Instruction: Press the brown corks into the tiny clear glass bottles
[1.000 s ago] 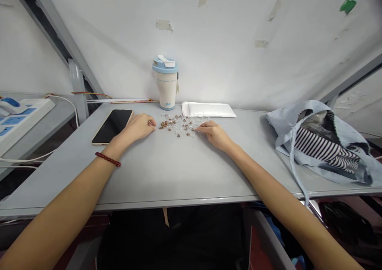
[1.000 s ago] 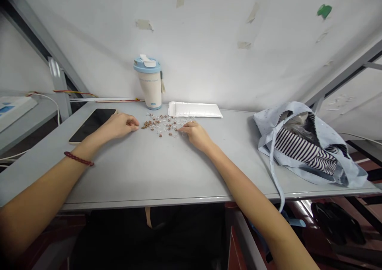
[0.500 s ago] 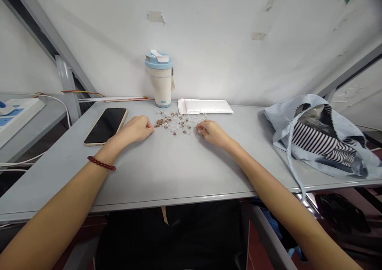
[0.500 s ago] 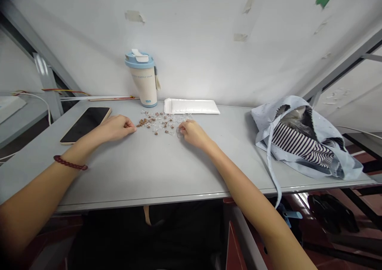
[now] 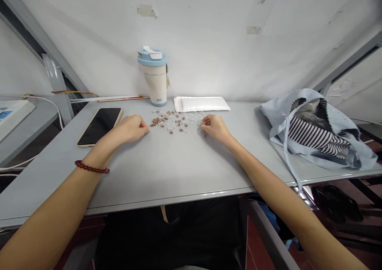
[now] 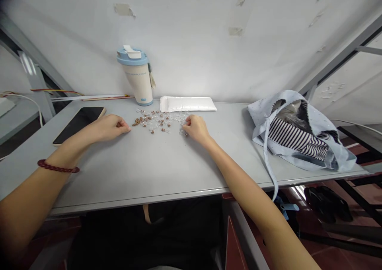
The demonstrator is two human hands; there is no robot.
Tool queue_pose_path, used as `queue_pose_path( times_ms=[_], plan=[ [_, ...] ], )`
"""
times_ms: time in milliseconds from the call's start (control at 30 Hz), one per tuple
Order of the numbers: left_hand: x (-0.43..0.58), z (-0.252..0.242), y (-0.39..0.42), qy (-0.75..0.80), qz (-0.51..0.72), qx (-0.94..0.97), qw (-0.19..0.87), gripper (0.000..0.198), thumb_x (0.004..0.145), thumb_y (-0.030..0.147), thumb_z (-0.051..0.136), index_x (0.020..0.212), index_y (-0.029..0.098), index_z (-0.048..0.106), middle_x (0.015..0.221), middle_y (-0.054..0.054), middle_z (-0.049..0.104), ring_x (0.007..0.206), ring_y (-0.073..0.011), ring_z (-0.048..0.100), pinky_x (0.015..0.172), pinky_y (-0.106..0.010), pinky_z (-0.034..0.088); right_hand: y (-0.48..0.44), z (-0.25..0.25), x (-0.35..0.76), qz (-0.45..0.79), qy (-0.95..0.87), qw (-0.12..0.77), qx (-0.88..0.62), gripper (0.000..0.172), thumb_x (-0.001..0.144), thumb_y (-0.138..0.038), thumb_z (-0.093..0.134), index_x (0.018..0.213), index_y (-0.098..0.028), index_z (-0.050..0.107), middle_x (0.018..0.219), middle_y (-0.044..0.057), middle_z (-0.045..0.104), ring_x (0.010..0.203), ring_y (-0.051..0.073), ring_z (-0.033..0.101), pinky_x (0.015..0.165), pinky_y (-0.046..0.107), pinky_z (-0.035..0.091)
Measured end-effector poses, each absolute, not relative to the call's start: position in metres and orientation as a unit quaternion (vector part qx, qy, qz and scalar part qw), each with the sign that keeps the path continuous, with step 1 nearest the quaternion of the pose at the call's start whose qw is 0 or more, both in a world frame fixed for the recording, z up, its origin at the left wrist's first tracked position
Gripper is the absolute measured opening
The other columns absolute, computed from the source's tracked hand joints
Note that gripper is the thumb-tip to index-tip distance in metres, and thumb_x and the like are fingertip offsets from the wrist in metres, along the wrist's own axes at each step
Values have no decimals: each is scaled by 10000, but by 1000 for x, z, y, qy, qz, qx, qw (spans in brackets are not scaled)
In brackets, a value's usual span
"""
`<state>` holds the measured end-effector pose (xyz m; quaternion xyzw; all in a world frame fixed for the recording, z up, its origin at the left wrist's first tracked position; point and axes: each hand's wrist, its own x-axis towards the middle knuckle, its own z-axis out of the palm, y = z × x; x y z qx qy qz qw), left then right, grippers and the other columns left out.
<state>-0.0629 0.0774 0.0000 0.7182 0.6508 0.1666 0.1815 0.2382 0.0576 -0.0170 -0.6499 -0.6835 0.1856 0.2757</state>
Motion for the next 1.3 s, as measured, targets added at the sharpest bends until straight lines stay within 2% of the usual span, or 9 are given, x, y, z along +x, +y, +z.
queue_pose_path(
  times_ms=[100,200,267,467,667,900,1067,1167,1300],
  plan=[
    [-53,13,67,653,123,726,177,148,667,310,635,551,232,588,583,-35,634,693,-261,640,648,-312,472,55,-12,235,227,-656,346,-631,159,668,-99,556,808,-161,601,748,42,657,680,165,588,618,287,444],
    [-37,23,53,630,179,730,195,126,715,328,614,656,218,615,731,-39,702,739,-246,647,655,-312,473,48,-3,228,298,-634,416,-580,168,693,-132,558,852,-163,601,763,13,616,667,143,592,609,277,444],
    [-24,26,43,586,229,730,265,135,748,336,609,756,204,635,756,-37,707,726,-218,649,662,-305,487,42,2,224,326,-624,448,-551,144,706,-154,571,844,-169,609,735,-6,587,648,127,578,594,269,434],
    [3,20,26,468,368,699,396,179,730,334,712,764,171,646,754,-35,692,684,-166,636,674,-315,523,23,3,213,267,-658,501,-495,74,741,-190,610,816,-194,611,843,18,632,710,131,576,631,288,493],
    [18,15,18,408,431,643,484,235,664,330,804,710,172,636,681,-7,665,604,-136,617,648,-317,539,9,-5,197,139,-757,490,-410,186,809,-154,585,971,-235,540,894,12,662,734,139,606,695,315,535],
    [25,11,14,413,450,641,465,271,639,364,821,675,174,631,645,2,647,577,-128,601,617,-305,528,5,-16,190,66,-791,455,-403,314,899,-164,509,1181,-273,429,991,35,670,784,157,627,722,339,535],
    [30,7,12,433,473,623,448,299,617,383,841,665,171,636,672,-6,648,604,-129,592,605,-292,528,6,-20,192,31,-807,449,-382,237,923,-154,459,1129,-269,439,990,45,665,886,175,652,742,335,541],
    [30,4,13,452,462,605,465,329,610,375,854,781,164,669,745,-24,676,675,-153,623,625,-295,536,6,-21,192,40,-800,449,-396,183,911,-162,475,1059,-264,442,977,42,664,844,169,658,725,331,547],
    [26,3,17,412,374,646,522,329,750,445,746,934,174,722,890,-62,726,830,-203,667,701,-318,549,4,-23,191,81,-787,465,-397,163,892,-213,532,1003,-261,422,935,24,660,761,149,653,680,315,551]
  ],
)
